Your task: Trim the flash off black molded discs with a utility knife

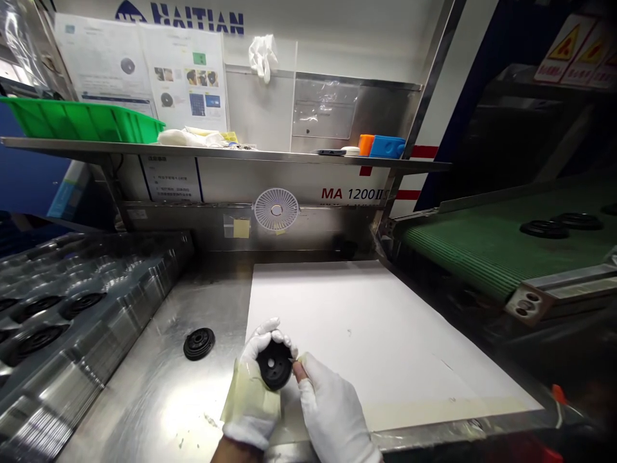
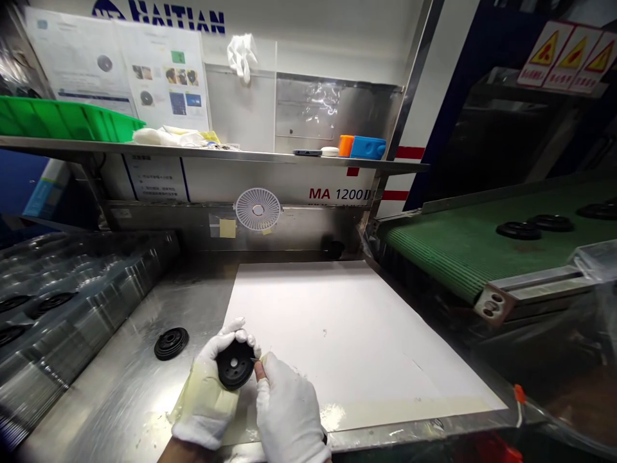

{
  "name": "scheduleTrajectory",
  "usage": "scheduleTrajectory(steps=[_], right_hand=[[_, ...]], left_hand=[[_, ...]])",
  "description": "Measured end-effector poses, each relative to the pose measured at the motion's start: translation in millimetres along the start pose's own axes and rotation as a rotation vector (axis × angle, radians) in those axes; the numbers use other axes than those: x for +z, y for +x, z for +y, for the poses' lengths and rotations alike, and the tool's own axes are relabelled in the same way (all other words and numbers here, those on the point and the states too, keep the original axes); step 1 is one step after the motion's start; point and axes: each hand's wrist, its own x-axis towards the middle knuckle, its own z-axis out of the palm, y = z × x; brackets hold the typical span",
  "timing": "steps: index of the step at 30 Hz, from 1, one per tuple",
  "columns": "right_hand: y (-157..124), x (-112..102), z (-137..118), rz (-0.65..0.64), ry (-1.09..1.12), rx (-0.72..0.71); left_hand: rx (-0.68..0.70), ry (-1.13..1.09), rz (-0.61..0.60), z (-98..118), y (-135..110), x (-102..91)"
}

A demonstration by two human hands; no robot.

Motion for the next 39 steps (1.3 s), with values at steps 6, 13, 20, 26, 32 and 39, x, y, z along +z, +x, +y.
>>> scheduleTrajectory(steps=[6,13,20,26,32,39], right_hand=[[-10.8,15.6,-6.2,0.041,-0.051,-0.026],[-11.8,17.4,-7.1,0.042,0.010,-0.095],[-3.2,3.0,1.9,0.030,0.082,-0.041],[-8.2,13.8,-2.8,0.083,0.004,-0.055],[-14.3,21.4,-13.1,0.123,-0.001,-0.105],[-5.4,11.5,-3.1,0.102,0.051,-0.039]], left_hand=[[0.095,0.001,0.080,-4.5,1.1,2.5],[-0.087,0.000,0.043,4.0,-0.5,-3.1],[-0.053,0.016,-0.005,5.0,2.2,-2.9],[0.067,0.019,0.028,-3.8,6.0,-0.4],[0.081,0.013,0.059,-0.5,5.2,-4.6],[-0.085,0.040,-0.035,7.5,3.0,-3.8]])
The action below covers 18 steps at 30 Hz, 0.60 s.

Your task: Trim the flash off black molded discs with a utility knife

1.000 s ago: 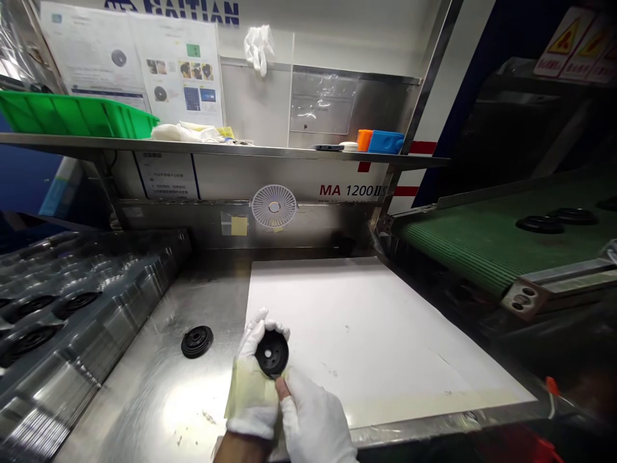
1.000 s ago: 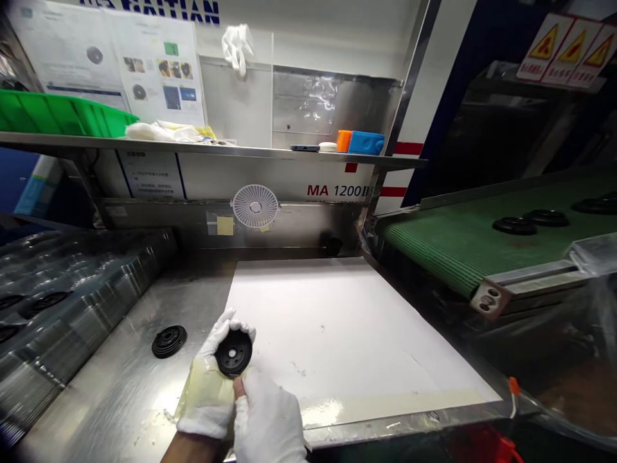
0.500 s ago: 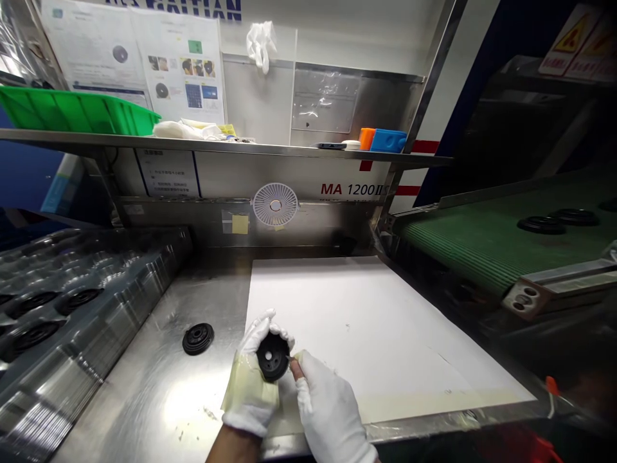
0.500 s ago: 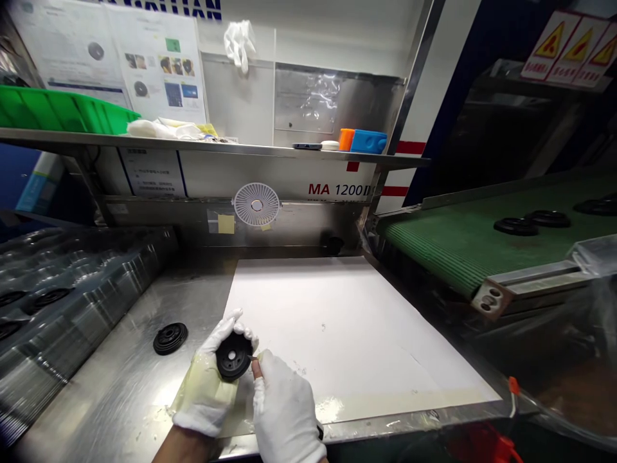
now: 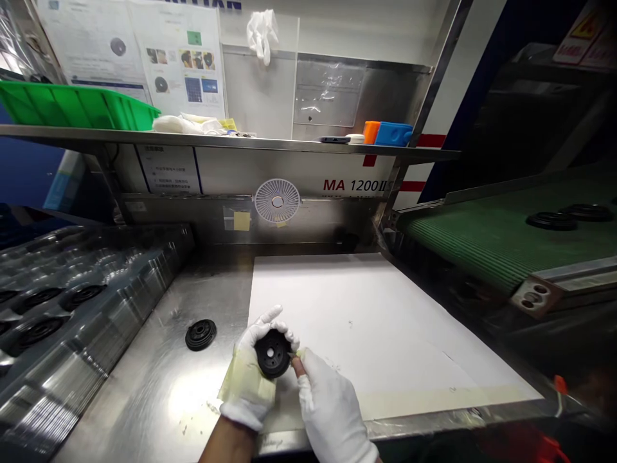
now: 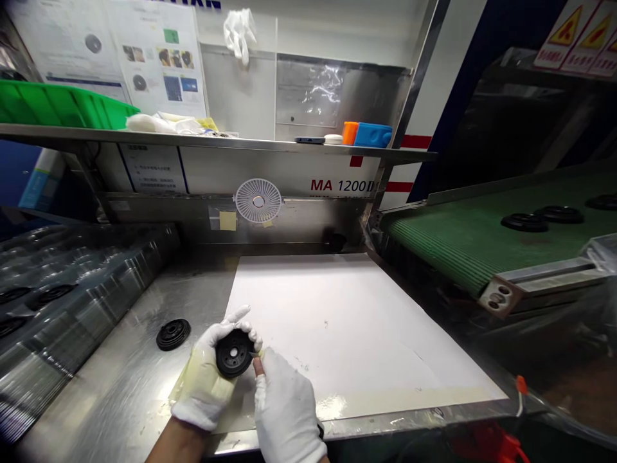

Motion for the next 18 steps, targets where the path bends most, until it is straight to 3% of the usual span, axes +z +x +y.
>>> scheduleTrajectory(steps=[6,10,15,18], right_hand=[[-7.4,6.7,-6.1,0.014,-0.091,-0.040],[-10.8,10.0,-12.1,0.023,-0.114,-0.056],[-6.2,5.6,-4.1,-0.014,-0.047,-0.009],[-6.7,6.3,0.0,-0.013,-0.068,0.014]], left_hand=[[0.062,-0.040,0.119,-7.1,2.2,9.0],[0.187,-0.023,0.136,-8.8,2.1,4.0],[-0.035,0.011,0.021,-1.4,-1.8,-3.2],[0.000,-0.038,0.039,-2.5,-1.1,-1.5]])
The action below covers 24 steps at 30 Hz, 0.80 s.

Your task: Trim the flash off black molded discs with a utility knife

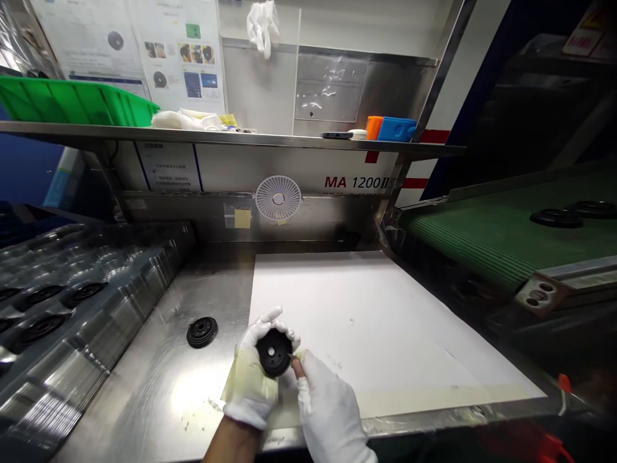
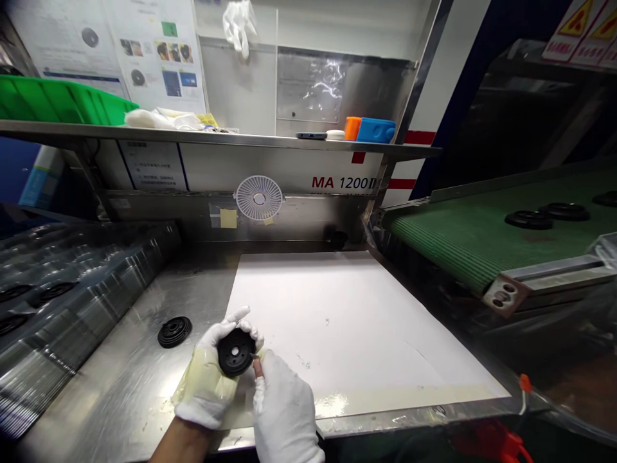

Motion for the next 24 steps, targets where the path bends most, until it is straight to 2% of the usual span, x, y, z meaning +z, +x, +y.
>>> scheduleTrajectory(steps=[5,8,12,14,18,22,24], right_hand=[[-7.7,8.1,-6.9,0.050,-0.019,-0.046],[-8.5,8.9,-10.3,0.062,-0.023,-0.068],[-3.8,2.8,-4.7,0.023,0.040,-0.012],[-2.6,0.8,-0.5,0.004,0.044,0.018],[-6.3,5.0,-0.9,-0.011,-0.022,0.017],[-10.0,11.3,-10.0,0.030,-0.055,-0.019],[-9.5,11.2,-11.0,0.039,-0.056,-0.034]], left_hand=[[0.092,-0.085,0.071,-10.0,5.5,4.0],[0.163,-0.042,0.114,-10.1,5.4,1.5],[-0.017,0.049,0.027,-2.2,0.0,-1.5],[-0.049,0.043,-0.004,0.0,-2.0,-0.2],[0.071,0.031,0.064,-4.8,-1.0,3.9],[0.220,0.024,0.136,-11.7,2.7,0.9],[0.226,0.018,0.151,-11.2,3.4,-3.0]])
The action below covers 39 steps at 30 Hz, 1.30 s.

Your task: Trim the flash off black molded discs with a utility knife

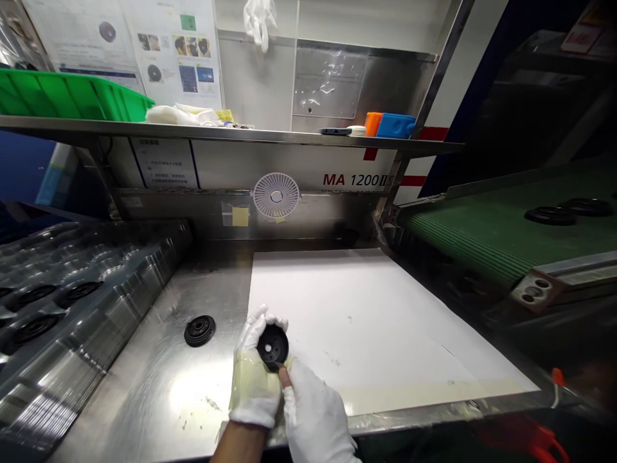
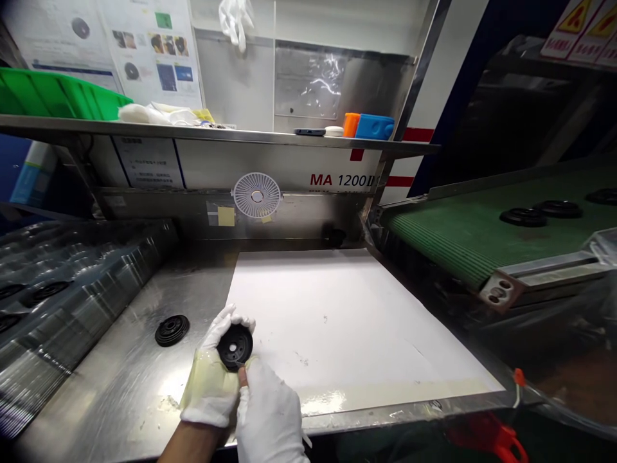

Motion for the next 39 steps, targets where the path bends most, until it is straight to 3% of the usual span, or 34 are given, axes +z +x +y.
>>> scheduleTrajectory(steps=[5,14,27,39], right_hand=[[4.0,-6.0,12.5,-0.006,0.077,-0.009],[1.9,-7.0,16.0,-0.025,0.089,0.081],[2.7,-16.6,18.0,-0.036,0.093,0.028],[1.9,-16.0,15.9,-0.049,0.110,0.013]], left_hand=[[-0.333,-0.001,-0.185,8.9,-0.6,-5.4],[-0.175,-0.064,-0.117,1.6,-3.3,4.6],[-0.229,0.012,-0.156,6.3,-7.7,4.3],[-0.274,-0.017,-0.121,7.3,-5.0,2.5]])
